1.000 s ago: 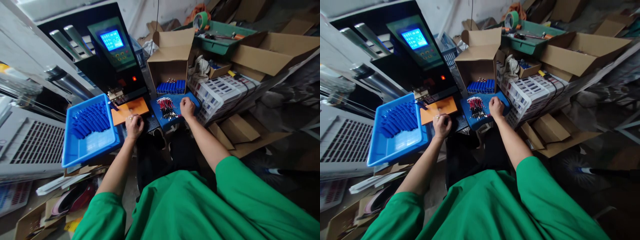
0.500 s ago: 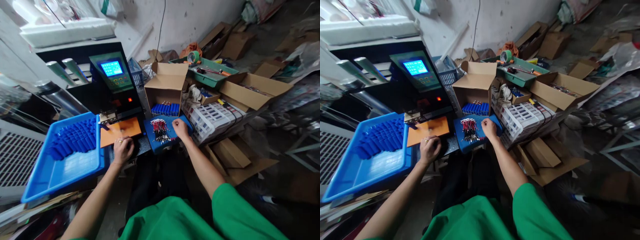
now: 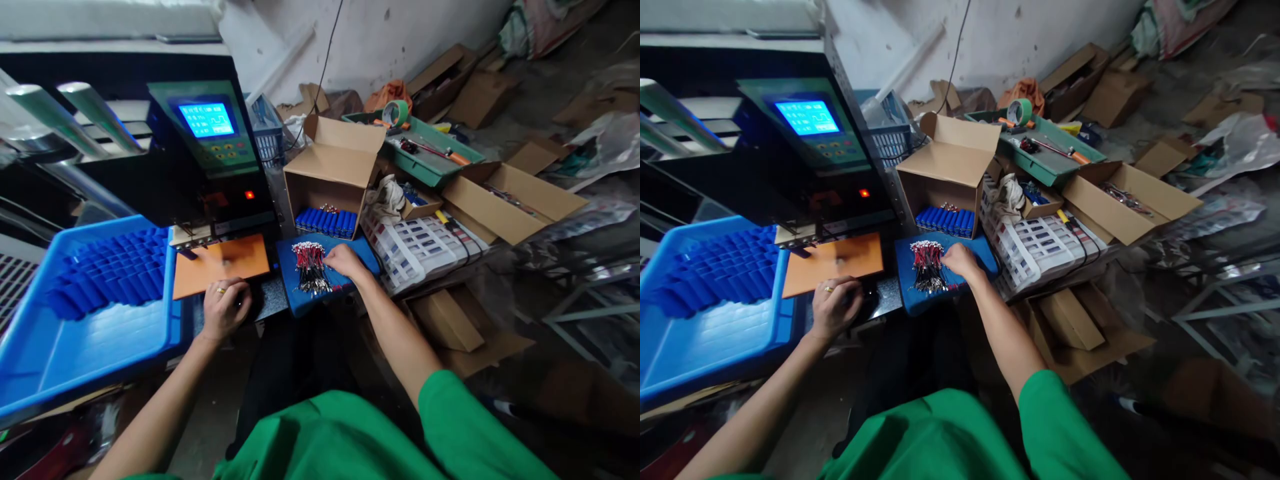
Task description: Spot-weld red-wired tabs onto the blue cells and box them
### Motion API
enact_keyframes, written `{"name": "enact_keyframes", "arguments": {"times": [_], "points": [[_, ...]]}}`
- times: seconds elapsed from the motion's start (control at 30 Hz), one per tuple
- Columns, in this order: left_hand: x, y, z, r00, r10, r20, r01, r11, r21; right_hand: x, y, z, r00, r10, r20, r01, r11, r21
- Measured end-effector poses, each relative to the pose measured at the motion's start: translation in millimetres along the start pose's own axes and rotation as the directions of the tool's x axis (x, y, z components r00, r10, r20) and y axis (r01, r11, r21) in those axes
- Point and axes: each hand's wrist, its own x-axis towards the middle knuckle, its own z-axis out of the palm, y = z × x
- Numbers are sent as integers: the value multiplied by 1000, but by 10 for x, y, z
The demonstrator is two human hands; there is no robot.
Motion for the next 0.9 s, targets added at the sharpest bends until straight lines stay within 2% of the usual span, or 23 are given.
{"name": "enact_keyframes", "arguments": {"times": [0.13,0.23,0.37,0.5,0.63,0.7,0.77,0.83,0.9], "points": [[-4,9,-6,1000,-5,-2,5,1000,-9,9,53,31,1000,-20,-18,20,999,39],[-4,4,-13,999,39,-25,-39,999,-4,2,135,60,998,-20,-60,35,968,247],[2,-17,-15,992,120,-45,-119,992,38,-20,224,118,993,6,-118,60,831,553],[9,-42,-17,984,167,-62,-164,985,57,-64,187,116,984,71,-162,65,707,704],[16,-47,-42,986,149,-70,-150,988,-17,-182,2,-58,957,128,-262,146,567,811],[34,14,-74,991,96,-93,-106,989,-101,-280,-149,-169,937,113,-332,232,511,828],[75,162,-124,992,-27,-127,-3,972,-235,-396,-340,-239,929,60,-366,304,441,845],[144,396,-190,970,-217,-114,150,894,-423,-518,-559,-229,931,-1,-364,339,365,867],[241,667,-254,928,-372,-10,297,758,-581,-630,-784,-124,942,-40,-334,330,305,893]]}}
